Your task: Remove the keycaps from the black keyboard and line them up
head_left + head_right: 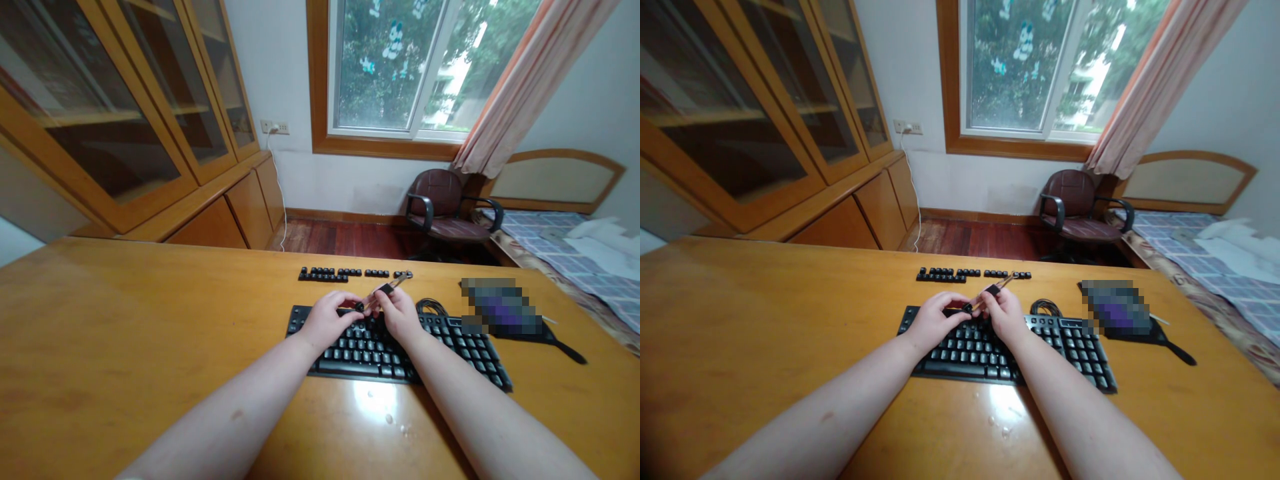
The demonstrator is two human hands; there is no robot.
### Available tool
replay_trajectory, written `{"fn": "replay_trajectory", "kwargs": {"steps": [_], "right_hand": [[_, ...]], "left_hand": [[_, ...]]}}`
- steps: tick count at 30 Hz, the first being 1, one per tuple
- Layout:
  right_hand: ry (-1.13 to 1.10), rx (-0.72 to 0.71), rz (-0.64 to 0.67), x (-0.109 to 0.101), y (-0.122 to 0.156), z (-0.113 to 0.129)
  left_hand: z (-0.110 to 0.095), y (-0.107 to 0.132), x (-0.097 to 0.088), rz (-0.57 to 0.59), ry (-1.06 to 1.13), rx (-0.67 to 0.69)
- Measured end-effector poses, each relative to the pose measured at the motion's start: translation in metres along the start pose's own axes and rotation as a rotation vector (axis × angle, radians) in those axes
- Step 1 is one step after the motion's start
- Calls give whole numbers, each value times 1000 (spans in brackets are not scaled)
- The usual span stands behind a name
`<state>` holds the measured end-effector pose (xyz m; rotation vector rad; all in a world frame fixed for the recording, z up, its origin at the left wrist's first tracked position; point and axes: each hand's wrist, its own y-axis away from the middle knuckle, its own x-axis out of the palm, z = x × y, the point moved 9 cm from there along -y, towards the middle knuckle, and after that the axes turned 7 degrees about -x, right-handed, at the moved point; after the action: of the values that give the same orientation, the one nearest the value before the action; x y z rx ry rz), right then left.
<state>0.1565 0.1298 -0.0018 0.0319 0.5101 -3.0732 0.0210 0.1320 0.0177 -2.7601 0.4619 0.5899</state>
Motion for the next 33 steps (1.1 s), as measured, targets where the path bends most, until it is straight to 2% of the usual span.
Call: {"fn": "replay_trajectory", "kwargs": {"steps": [7,13,18,22,28,30,33], "right_hand": [[-17,14,42,5,0,-2],[-96,48,-30,3,-1,-3],[-118,53,-39,4,-1,-5],[7,-40,10,3,0,5],[476,-288,-15,-5,9,40],[511,-354,-83,-10,11,47],[407,-388,-172,-17,13,47]], "left_hand": [[4,1,3,-1,89,-22],[-14,4,1,14,20,109],[-16,5,-3,-34,-2,140],[-15,6,-6,-78,-64,137],[5,2,-8,-126,-60,-26],[11,1,-5,-114,-36,-68],[11,-1,-4,-109,-40,-64]]}}
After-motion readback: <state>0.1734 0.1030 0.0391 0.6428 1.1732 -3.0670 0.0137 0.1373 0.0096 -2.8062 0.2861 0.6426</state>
